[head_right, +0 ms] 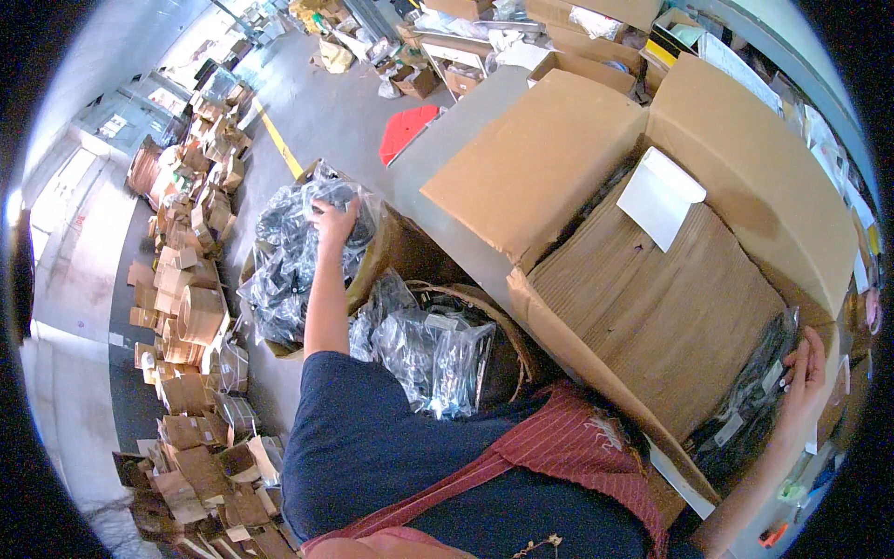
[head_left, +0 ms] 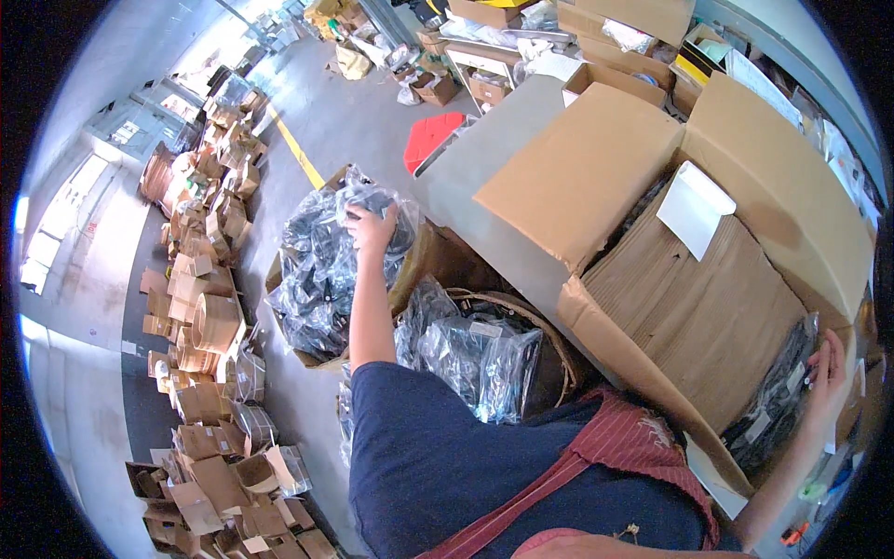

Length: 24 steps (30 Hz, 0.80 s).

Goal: The person picks up several packaged electronic cables from a large cardboard box, removes cardboard dividers, and places the items one at a time into adjacent bins in a warehouse setting.

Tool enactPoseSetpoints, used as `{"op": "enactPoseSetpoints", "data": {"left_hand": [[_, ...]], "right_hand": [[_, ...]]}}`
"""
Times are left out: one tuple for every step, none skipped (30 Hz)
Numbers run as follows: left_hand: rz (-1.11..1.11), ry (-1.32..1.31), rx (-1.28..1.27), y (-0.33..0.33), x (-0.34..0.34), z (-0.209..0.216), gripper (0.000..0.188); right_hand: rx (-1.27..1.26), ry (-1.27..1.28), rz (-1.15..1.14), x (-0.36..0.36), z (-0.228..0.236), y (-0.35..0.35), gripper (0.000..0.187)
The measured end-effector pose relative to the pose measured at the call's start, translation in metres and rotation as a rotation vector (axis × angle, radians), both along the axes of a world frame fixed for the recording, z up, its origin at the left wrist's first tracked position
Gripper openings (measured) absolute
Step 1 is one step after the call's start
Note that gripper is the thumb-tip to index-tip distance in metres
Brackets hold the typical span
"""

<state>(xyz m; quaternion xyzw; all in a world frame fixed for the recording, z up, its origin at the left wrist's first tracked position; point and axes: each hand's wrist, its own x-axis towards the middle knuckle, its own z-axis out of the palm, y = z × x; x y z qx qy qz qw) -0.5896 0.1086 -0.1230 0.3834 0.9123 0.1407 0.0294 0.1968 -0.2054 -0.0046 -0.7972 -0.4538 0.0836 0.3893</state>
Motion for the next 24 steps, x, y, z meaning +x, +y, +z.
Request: {"op": "enactPoseSetpoints", "data": {"left_hand": [[-0.026, 0.058, -0.001, -0.01, -0.001, 0.0, 0.114], [-0.068, 0.117, -0.003, -0.009, 0.002, -0.001, 0.108], [-0.058, 0.118, -0.005, -0.008, -0.013, -0.006, 0.108], [-0.061, 0.174, -0.035, -0.002, -0.033, -0.01, 0.101], [-0.083, 0.225, -0.073, 0.003, -0.031, -0.011, 0.094], [-0.09, 0.194, -0.093, 0.009, -0.025, -0.01, 0.084], [-0.067, 0.207, -0.161, 0.017, -0.023, -0.012, 0.084], [-0.045, 0.221, -0.224, 0.025, -0.024, -0.013, 0.085], [-0.032, 0.237, -0.217, 0.033, -0.013, -0.015, 0.083], [-0.022, 0.253, -0.209, 0.032, -0.002, -0.02, 0.08], [-0.059, 0.377, -0.256, 0.032, -0.002, -0.033, 0.074], [-0.113, 0.508, -0.327, 0.031, -0.007, -0.046, 0.068], [-0.144, 0.472, -0.471, 0.036, -0.012, -0.055, 0.066], [-0.128, 0.514, -0.394, 0.03, -0.033, -0.068, 0.061], [-0.184, 0.475, -0.419, 0.04, -0.026, -0.072, 0.052], [-0.248, 0.375, -0.44, 0.046, -0.03, -0.068, 0.047], [-0.419, 0.283, -0.575, 0.056, -0.021, -0.054, 0.048], [-0.603, 0.24, -0.634, 0.057, -0.004, -0.037, 0.039], [-0.467, 0.074, -0.191, 0.04, -0.046, -0.056, 0.04], [-0.55, 0.061, -0.287, 0.036, -0.101, -0.051, 0.045], [-0.774, 0.174, -0.449, 0.035, -0.088, -0.052, 0.052], [-0.701, 0.235, -0.208, 0.024, -0.11, -0.058, 0.049], [-0.538, 0.313, -0.23, 0.025, -0.074, -0.068, 0.047], [-0.548, 0.312, -0.235, 0.025, -0.051, -0.062, 0.047]], "right_hand": [[-0.005, 0.017, 0.036, 0.011, -0.007, 0.001, 0.032], [-0.01, 0.036, 0.058, 0.022, -0.015, -0.001, 0.033], [-0.011, 0.037, 0.068, 0.032, -0.023, 0.0, 0.033], [-0.004, 0.05, 0.07, 0.041, -0.029, 0.0, 0.033], [-0.006, 0.058, 0.055, 0.039, -0.03, -0.003, 0.033], [-0.015, 0.055, 0.044, 0.036, -0.029, -0.007, 0.033], [0.052, 0.061, 0.03, 0.03, -0.028, -0.009, 0.033], [0.123, 0.066, 0.014, 0.023, -0.023, -0.012, 0.033], [0.121, 0.059, -0.021, 0.019, -0.02, -0.017, 0.033], [0.064, 0.058, -0.043, 0.016, -0.017, -0.022, 0.033], [0.017, 0.065, -0.065, 0.016, -0.016, -0.025, 0.033], [0.028, 0.063, -0.099, 0.016, -0.013, -0.027, 0.033], [0.004, 0.077, -0.12, 0.016, -0.011, -0.028, 0.033], [-0.022, 0.102, -0.125, 0.02, -0.013, -0.027, 0.033], [0.054, 0.121, -0.086, 0.028, -0.016, -0.036, 0.033], [0.049, 0.159, -0.172, 0.014, -0.007, -0.035, 0.034], [0.073, 0.153, -0.205, 0.015, -0.01, -0.041, 0.035], [0.086, 0.234, -0.21, 0.0, 0.002, -0.038, 0.034], [0.074, 0.234, -0.189, -0.012, 0.012, -0.026, 0.033], [0.116, 0.275, -0.173, -0.008, 0.011, -0.02, 0.033], [0.1, 0.217, -0.142, -0.022, 0.02, -0.014, 0.033], [0.151, 0.262, -0.069, -0.019, 0.022, -0.011, 0.033], [0.148, 0.228, -0.095, -0.024, 0.021, -0.009, 0.034], [0.157, 0.218, -0.089, -0.024, 0.019, -0.009, 0.035]]}}
